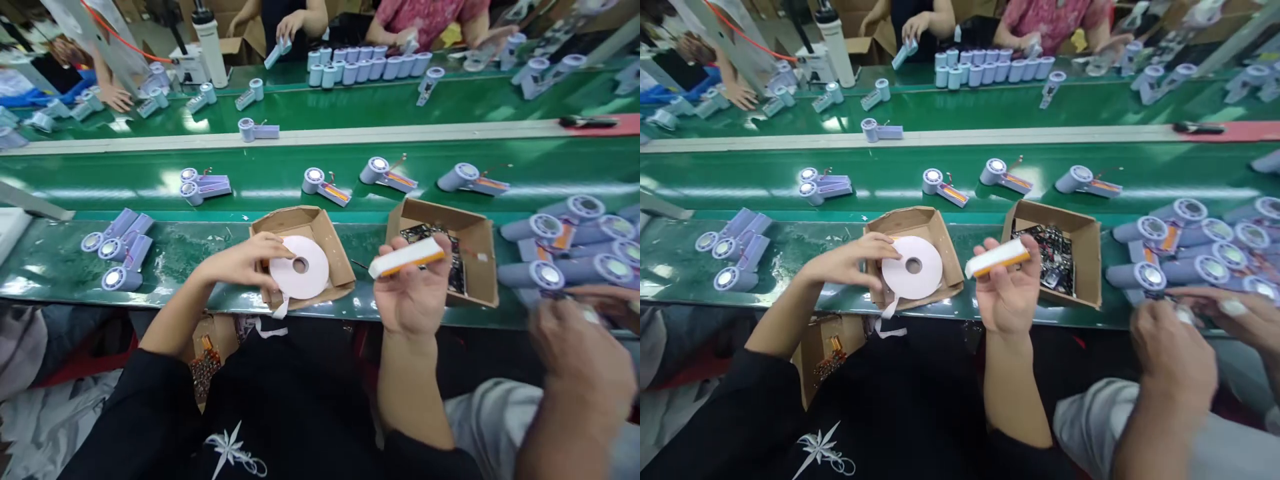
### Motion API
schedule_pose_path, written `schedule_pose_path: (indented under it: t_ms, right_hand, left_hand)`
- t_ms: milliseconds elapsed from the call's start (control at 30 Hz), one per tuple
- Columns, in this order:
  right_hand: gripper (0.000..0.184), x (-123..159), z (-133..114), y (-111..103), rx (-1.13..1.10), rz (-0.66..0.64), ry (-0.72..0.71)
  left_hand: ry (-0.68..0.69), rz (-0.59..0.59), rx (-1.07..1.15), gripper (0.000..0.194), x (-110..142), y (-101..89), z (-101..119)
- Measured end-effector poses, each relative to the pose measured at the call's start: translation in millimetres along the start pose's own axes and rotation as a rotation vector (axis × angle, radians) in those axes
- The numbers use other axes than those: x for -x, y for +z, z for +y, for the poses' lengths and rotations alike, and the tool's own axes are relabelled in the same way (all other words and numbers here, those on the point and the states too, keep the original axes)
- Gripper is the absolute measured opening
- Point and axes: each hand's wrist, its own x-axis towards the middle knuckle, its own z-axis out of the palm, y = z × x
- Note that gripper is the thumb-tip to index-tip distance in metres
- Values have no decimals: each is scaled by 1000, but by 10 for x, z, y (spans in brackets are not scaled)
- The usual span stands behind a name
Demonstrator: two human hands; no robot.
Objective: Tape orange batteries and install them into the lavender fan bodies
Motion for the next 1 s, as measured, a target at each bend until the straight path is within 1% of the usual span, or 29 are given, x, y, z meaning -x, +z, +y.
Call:
schedule_pose_path:
  t_ms: [33, 67, 133, 167, 200, 233, 267, 333, 367, 433, 500, 533, 600, 667, 700, 767, 833, 900, 933, 1000]
  right_hand:
    - [58, 64, 6, -52, 9, 7, -7]
    - [57, 113, 3, -115, 21, 24, -11]
    - [56, 167, -16, -244, 46, 61, -13]
    - [56, 179, -28, -300, 57, 71, -10]
    - [55, 187, -37, -346, 67, 72, -3]
    - [55, 195, -43, -383, 77, 64, 5]
    - [54, 207, -46, -411, 87, 51, 16]
    - [52, 241, -48, -442, 107, 26, 31]
    - [52, 259, -49, -444, 120, 19, 32]
    - [51, 269, -61, -406, 151, -1, 26]
    - [49, 202, -86, -279, 182, -47, -3]
    - [50, 126, -99, -174, 200, -79, -35]
    - [52, -116, -109, 119, 256, -146, -124]
    - [57, -458, -70, 488, 338, -214, -209]
    - [60, -649, -24, 681, 377, -256, -234]
    - [65, -1031, 134, 1043, 435, -374, -260]
    - [71, -1362, 378, 1329, 494, -530, -238]
    - [72, -1606, 686, 1507, 583, -694, -175]
    - [69, -1692, 848, 1555, 640, -769, -142]
    - [60, -1802, 1142, 1576, 772, -881, -94]
  left_hand:
    - [-86, 73, 12, 51, -5, -145, -222]
    - [-204, 181, -38, 47, 4, -280, -447]
    - [-464, 393, -280, 44, 50, -520, -896]
    - [-567, 449, -421, 42, 82, -623, -1109]
    - [-641, 461, -541, 40, 116, -713, -1307]
    - [-689, 439, -630, 40, 153, -788, -1482]
    - [-708, 391, -690, 40, 191, -847, -1630]
    - [-679, 280, -749, 41, 253, -908, -1836]
    - [-644, 233, -758, 41, 268, -909, -1895]
    - [-570, 184, -755, 40, 232, -858, -1945]
    - [-487, 181, -742, 43, 76, -756, -1941]
    - [-429, 179, -735, 44, -51, -699, -1932]
    - [-297, 149, -717, 43, -372, -601, -1922]
    - [-219, 69, -691, 39, -717, -558, -1939]
    - [-217, 6, -673, 35, -871, -563, -1960]
    - [-238, -129, -625, 29, -1101, -616, -2018]
    - [-237, -196, -547, 27, -1218, -688, -2079]
    - [-215, -179, -434, 28, -1251, -732, -2119]
    - [-207, -152, -373, 28, -1251, -735, -2127]
    - [-187, -113, -295, 27, -1233, -700, -2120]
